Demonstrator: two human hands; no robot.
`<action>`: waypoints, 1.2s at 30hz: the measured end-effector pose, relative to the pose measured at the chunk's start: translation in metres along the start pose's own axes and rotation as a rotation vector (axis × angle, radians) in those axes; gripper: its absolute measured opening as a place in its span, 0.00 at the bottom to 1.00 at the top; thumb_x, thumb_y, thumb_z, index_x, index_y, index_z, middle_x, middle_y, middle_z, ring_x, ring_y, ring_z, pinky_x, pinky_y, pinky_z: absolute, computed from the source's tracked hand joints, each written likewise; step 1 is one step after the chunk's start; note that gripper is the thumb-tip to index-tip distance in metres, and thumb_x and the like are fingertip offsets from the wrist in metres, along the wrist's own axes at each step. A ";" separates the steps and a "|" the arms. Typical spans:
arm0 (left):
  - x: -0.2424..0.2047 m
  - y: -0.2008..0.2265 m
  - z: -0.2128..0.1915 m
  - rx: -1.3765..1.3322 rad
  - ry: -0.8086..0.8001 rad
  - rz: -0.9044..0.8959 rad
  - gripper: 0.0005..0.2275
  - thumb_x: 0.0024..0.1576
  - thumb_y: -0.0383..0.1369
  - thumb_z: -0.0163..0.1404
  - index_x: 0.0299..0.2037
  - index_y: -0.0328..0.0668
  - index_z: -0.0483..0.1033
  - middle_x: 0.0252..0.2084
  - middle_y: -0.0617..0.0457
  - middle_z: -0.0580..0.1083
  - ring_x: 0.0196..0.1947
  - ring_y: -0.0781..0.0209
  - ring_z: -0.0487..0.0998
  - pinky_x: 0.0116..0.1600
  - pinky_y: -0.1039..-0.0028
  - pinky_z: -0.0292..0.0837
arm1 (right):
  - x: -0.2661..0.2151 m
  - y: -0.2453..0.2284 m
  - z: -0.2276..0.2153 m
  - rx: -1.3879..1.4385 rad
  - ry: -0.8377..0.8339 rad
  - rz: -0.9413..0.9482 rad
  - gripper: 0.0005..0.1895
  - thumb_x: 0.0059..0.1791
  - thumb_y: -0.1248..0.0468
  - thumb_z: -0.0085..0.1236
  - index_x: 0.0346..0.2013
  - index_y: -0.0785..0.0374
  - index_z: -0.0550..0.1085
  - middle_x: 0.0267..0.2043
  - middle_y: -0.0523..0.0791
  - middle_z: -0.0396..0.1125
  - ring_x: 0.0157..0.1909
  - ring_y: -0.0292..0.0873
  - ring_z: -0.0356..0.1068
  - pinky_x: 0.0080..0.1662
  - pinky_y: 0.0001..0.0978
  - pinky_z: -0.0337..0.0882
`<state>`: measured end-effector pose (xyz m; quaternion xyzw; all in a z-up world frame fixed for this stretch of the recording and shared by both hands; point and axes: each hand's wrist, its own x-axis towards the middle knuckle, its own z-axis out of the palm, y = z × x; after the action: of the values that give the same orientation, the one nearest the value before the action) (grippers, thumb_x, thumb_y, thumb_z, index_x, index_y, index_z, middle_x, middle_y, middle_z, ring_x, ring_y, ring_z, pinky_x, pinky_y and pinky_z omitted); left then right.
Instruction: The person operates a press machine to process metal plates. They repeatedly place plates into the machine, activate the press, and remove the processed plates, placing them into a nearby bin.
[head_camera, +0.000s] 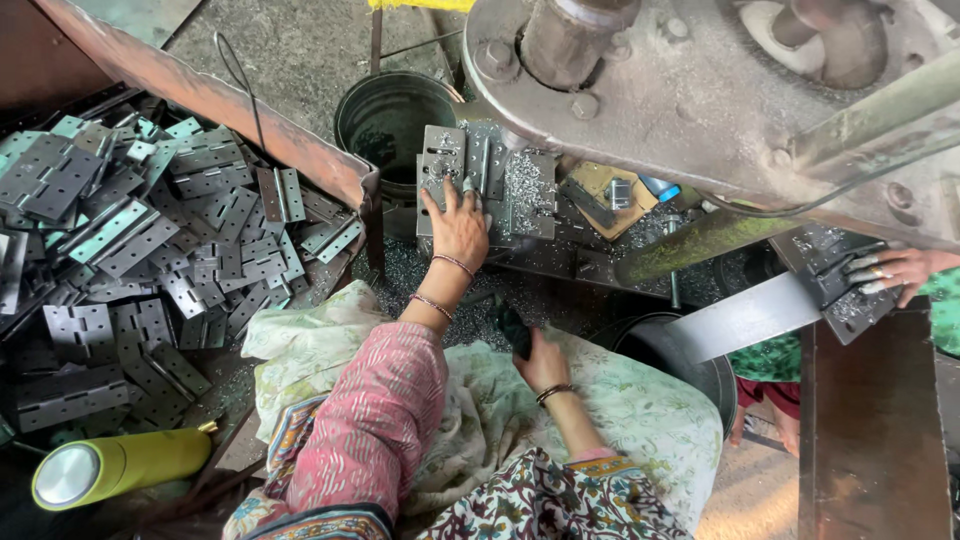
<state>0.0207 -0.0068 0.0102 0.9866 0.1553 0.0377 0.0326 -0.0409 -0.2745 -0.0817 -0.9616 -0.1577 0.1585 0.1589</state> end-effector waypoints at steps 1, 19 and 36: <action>-0.001 0.002 0.002 0.008 0.034 -0.001 0.21 0.68 0.44 0.35 0.60 0.42 0.75 0.70 0.51 0.64 0.76 0.36 0.47 0.69 0.26 0.36 | -0.001 0.005 0.016 0.015 0.019 -0.019 0.29 0.44 0.55 0.63 0.56 0.59 0.68 0.40 0.60 0.74 0.43 0.66 0.74 0.46 0.57 0.75; 0.013 0.001 0.003 -0.069 0.057 -0.015 0.21 0.65 0.43 0.38 0.60 0.42 0.74 0.71 0.51 0.62 0.75 0.37 0.47 0.68 0.27 0.39 | 0.001 0.008 -0.010 0.004 -0.015 -0.058 0.34 0.40 0.57 0.66 0.59 0.61 0.67 0.40 0.62 0.74 0.45 0.65 0.74 0.48 0.56 0.74; 0.020 -0.004 0.009 -0.105 0.145 -0.025 0.19 0.64 0.43 0.40 0.58 0.41 0.76 0.69 0.49 0.64 0.75 0.37 0.48 0.70 0.28 0.40 | 0.010 0.035 0.078 0.090 0.149 -0.147 0.27 0.44 0.55 0.63 0.54 0.57 0.67 0.39 0.59 0.74 0.42 0.66 0.73 0.42 0.59 0.72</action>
<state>0.0393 0.0031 0.0024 0.9762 0.1672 0.1167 0.0736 -0.0505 -0.2826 -0.1669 -0.9485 -0.2081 0.0816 0.2243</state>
